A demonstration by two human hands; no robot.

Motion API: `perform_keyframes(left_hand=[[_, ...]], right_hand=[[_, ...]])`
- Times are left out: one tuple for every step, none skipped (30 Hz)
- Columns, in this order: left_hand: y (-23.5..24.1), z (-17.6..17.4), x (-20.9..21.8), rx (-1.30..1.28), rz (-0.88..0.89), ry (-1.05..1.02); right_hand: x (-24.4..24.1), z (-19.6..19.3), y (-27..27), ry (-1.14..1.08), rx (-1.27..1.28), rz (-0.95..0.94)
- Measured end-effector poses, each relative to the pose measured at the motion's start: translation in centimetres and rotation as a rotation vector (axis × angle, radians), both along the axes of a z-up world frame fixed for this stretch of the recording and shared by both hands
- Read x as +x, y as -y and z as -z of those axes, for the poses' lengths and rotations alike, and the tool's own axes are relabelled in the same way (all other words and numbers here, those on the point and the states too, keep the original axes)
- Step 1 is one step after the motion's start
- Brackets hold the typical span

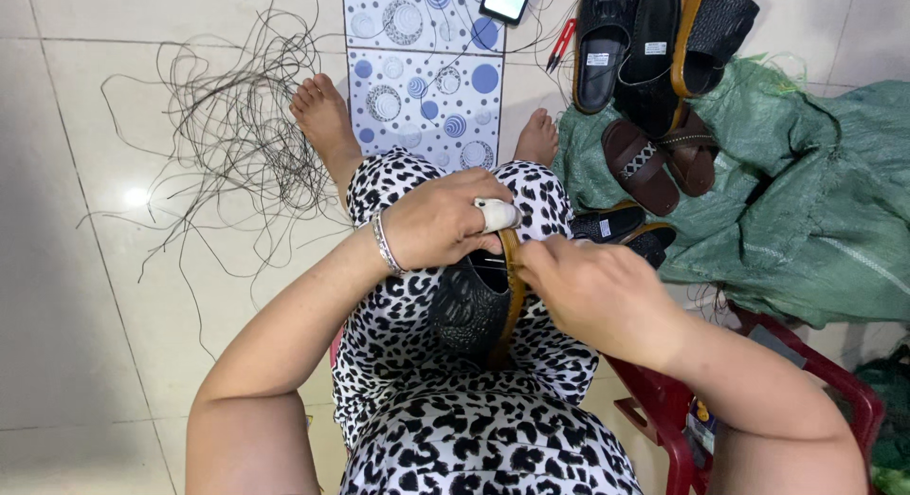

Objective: The person sits on the floor and sews a black slipper using a needle and thread. They repeatedly pull the thread through the slipper's sole and upper, securing the parts together.

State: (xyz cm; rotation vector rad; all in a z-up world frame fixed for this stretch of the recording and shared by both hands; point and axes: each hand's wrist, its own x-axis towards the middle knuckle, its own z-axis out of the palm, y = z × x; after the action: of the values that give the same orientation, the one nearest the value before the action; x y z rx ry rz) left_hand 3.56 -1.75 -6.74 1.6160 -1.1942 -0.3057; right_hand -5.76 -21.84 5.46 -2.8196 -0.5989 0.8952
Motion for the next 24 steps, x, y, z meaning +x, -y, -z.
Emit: perform_keyframes(left_hand=[[-0.1,-0.3,0.1,0.007,-0.012,-0.003],[-0.4,-0.7,0.1,0.018,-0.026,-0.008],[-0.7,-0.9,-0.8,0.021,-0.029,-0.003],[-0.9,-1.0,-1.6,0.034,-0.122,-0.055],[-1.1,-1.2,-2.3,0.046,-0.215,-0.108],[-1.7,-1.6,-2.8,0.044,-0.213,-0.101],[-2.4,-1.9,-3.2,0.04,-0.238,0.133],[-3.1,-2.3,-3.9,0.038,-0.264,0.365],[-3.3,-1.6,-4.3,0.039,-0.264,0.366],[-3.5,-0.9,-4.5,0.069,-0.255,0.405],[-3.7,-0.3,-4.7,0.099,-0.246,0.443],[-3.7,-1.8,-4.6,0.099,-0.246,0.45],[-3.7,-3.2,-4.4,0.126,-0.161,0.269],[-3.6,-4.6,-4.3,0.148,-0.073,0.085],[-3.6,-5.3,-4.1,0.145,-0.069,0.088],[-3.5,-5.9,-3.9,-0.027,0.064,-0.373],[-3.5,-6.6,-3.7,-0.205,0.203,-0.835],[-3.5,-6.2,-3.7,-0.208,0.201,-0.834],[-3.5,-5.7,-3.6,-0.158,0.13,-0.858],[-3.5,-5.2,-3.6,-0.107,0.059,-0.883],[-3.3,-5.4,-3.6,-0.107,0.059,-0.885],[-3.2,-5.5,-3.6,0.138,-0.03,-0.707],[-3.0,-5.7,-3.6,0.376,-0.116,-0.521],[-2.7,-5.2,-4.1,0.381,-0.116,-0.522]], right_hand=[[-0.1,0.8,-0.1,0.05,0.085,0.011],[-0.2,1.6,-0.2,0.099,0.174,0.018],[-0.2,1.4,-0.2,0.103,0.178,0.015],[-0.2,1.2,0.0,0.116,0.26,0.06],[-0.1,1.0,0.3,0.129,0.343,0.104],[-0.2,0.8,0.4,0.135,0.342,0.105],[-0.3,0.7,0.5,0.186,0.323,0.09],[-0.5,0.7,0.5,0.23,0.305,0.073],[-0.7,0.7,0.2,0.232,0.306,0.072],[-0.7,0.8,-0.1,0.289,0.285,0.048],[-0.7,0.8,-0.3,0.346,0.264,0.024],[-0.5,0.6,-0.6,0.352,0.265,0.024],[-0.3,0.3,-0.8,0.361,0.284,0.025],[-0.3,0.0,-0.9,0.367,0.299,0.03],[-0.5,0.4,-0.6,0.37,0.295,0.033],[-0.7,0.8,-0.3,0.334,0.328,0.052],[-0.9,1.2,0.0,0.299,0.361,0.072],[-1.0,1.3,-0.1,0.299,0.36,0.069],[-1.1,1.4,-0.1,0.331,0.389,0.088],[-1.3,1.6,-0.2,0.362,0.419,0.109],[-1.3,1.5,-0.4,0.36,0.418,0.109],[-1.3,1.4,-0.6,0.414,0.41,0.091],[-1.4,1.3,-0.8,0.467,0.4,0.074],[-1.2,0.9,-0.4,0.466,0.405,0.075]])
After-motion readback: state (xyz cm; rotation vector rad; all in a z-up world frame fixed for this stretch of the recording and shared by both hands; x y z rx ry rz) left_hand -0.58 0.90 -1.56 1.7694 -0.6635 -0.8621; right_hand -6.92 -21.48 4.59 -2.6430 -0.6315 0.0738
